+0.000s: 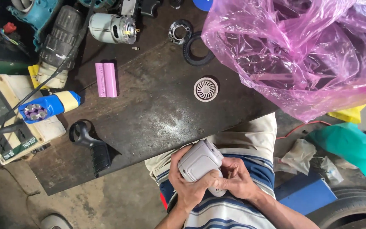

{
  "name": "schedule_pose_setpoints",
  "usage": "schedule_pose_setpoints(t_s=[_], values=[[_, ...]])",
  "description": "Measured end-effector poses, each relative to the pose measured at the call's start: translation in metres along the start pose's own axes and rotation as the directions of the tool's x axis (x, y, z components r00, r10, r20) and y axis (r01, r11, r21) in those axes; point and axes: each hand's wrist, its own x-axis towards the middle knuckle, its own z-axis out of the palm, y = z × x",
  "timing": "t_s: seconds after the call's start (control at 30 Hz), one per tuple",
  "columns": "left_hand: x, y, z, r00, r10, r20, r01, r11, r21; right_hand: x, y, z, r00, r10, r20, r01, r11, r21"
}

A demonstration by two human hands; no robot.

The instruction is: Assembling the plastic casing of a handheld electronic device and securing it with screws using a screwdriver.

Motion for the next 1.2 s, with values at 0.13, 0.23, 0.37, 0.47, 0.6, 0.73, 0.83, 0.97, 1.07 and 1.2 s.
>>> schedule_pose_setpoints(t_s=[0.13,0.23,0.37,0.47,0.6,0.73,0.83,0.97,1.07,1.2], values=[[0.005,0.004,-0.013,0.997,0.071,0.022,-0.072,0.995,0.063,0.002,0.003,0.004,0.998,0.059,0.026,-0.059,0.998,0.016],[0.008,0.016,-0.024,0.995,0.074,0.062,-0.080,0.993,0.089,0.010,-0.007,0.007,0.990,0.006,0.137,0.011,0.993,-0.121],[0.010,0.030,-0.034,0.979,-0.010,0.204,-0.019,0.990,0.137,0.008,0.009,-0.011,0.998,0.049,0.028,-0.046,0.995,-0.088],[0.009,0.033,-0.033,0.962,-0.003,0.274,-0.055,0.977,0.204,0.014,-0.003,-0.014,0.999,0.039,0.037,-0.034,0.993,-0.117],[-0.006,0.018,-0.029,0.938,-0.058,0.343,-0.079,0.925,0.372,0.020,-0.021,-0.029,0.984,0.033,0.176,0.038,0.922,-0.386],[-0.024,0.016,-0.046,0.898,-0.152,0.414,-0.048,0.899,0.435,0.013,-0.019,-0.038,0.969,-0.069,0.238,0.186,0.839,-0.512],[-0.041,-0.009,-0.062,0.858,-0.117,0.500,-0.169,0.855,0.490,0.007,-0.013,-0.038,0.953,-0.225,0.202,0.257,0.954,-0.152],[-0.048,-0.024,-0.072,0.862,0.234,0.450,-0.424,0.818,0.388,0.014,-0.008,-0.036,0.916,-0.306,0.261,0.337,0.937,-0.086],[-0.046,-0.025,-0.076,0.851,0.308,0.425,-0.483,0.777,0.404,0.021,-0.004,-0.037,0.887,-0.332,0.320,0.369,0.927,-0.061],[-0.044,-0.034,-0.078,0.834,0.378,0.401,-0.517,0.789,0.332,0.024,-0.004,-0.037,0.874,-0.329,0.358,0.369,0.928,-0.048]])
